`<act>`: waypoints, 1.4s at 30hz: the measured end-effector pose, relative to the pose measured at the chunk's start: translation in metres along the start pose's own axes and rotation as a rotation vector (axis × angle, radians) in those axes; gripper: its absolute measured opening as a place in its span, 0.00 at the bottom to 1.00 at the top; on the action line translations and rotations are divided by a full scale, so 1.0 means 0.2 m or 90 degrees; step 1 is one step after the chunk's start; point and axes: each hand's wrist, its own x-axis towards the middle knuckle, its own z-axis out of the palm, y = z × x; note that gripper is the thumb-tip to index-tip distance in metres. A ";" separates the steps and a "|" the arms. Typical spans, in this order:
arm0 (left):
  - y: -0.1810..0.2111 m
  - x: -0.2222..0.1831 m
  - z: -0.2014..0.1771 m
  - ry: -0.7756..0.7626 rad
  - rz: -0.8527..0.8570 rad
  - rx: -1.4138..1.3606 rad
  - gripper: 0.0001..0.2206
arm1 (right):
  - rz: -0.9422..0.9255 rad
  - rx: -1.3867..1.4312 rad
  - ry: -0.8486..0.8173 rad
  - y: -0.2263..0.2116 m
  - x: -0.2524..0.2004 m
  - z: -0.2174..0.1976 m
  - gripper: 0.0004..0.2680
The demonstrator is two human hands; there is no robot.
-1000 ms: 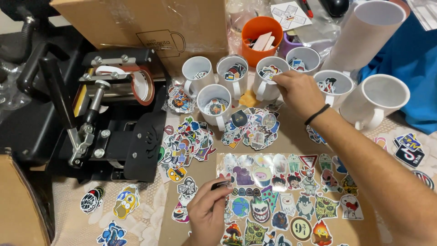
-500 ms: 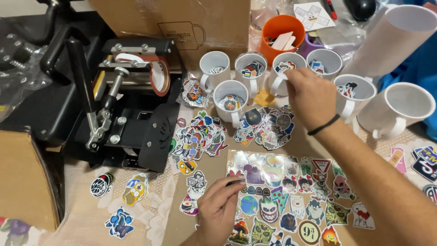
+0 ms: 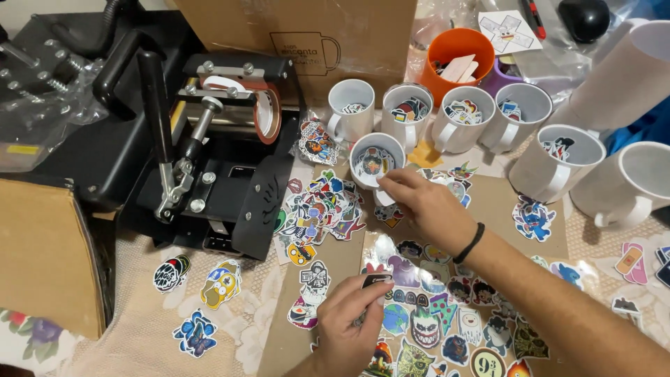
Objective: The person is selecting individual stickers from a large pile and arranging them onto a transparent adhesive sheet on a workspace.
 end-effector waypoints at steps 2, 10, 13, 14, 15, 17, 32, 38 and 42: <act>0.00 -0.01 0.00 -0.007 -0.008 0.002 0.11 | -0.005 -0.007 0.008 0.00 0.01 -0.01 0.21; -0.03 -0.02 0.01 0.003 0.013 0.029 0.12 | 0.165 -0.115 0.195 0.15 0.19 -0.12 0.14; -0.02 -0.03 0.00 -0.013 -0.006 0.033 0.11 | 0.168 -0.109 0.131 0.22 0.22 -0.10 0.17; -0.02 -0.02 0.01 -0.013 -0.005 0.032 0.11 | 0.168 -0.110 0.131 0.22 0.22 -0.09 0.17; -0.02 -0.02 0.01 -0.007 0.001 0.024 0.11 | 0.171 -0.126 0.116 0.21 0.21 -0.08 0.15; -0.02 -0.02 0.01 0.004 0.006 0.020 0.11 | 0.168 -0.139 0.098 0.19 0.20 -0.08 0.14; -0.02 -0.02 0.02 0.006 0.039 -0.018 0.11 | 0.129 -0.196 0.057 0.12 0.03 -0.06 0.16; -0.01 -0.01 0.01 -0.031 -0.063 -0.010 0.12 | 0.133 -0.058 0.120 0.21 0.24 -0.23 0.06; -0.04 -0.01 0.01 -0.053 -0.299 -0.169 0.12 | 0.358 -0.091 0.072 0.26 0.45 -0.37 0.05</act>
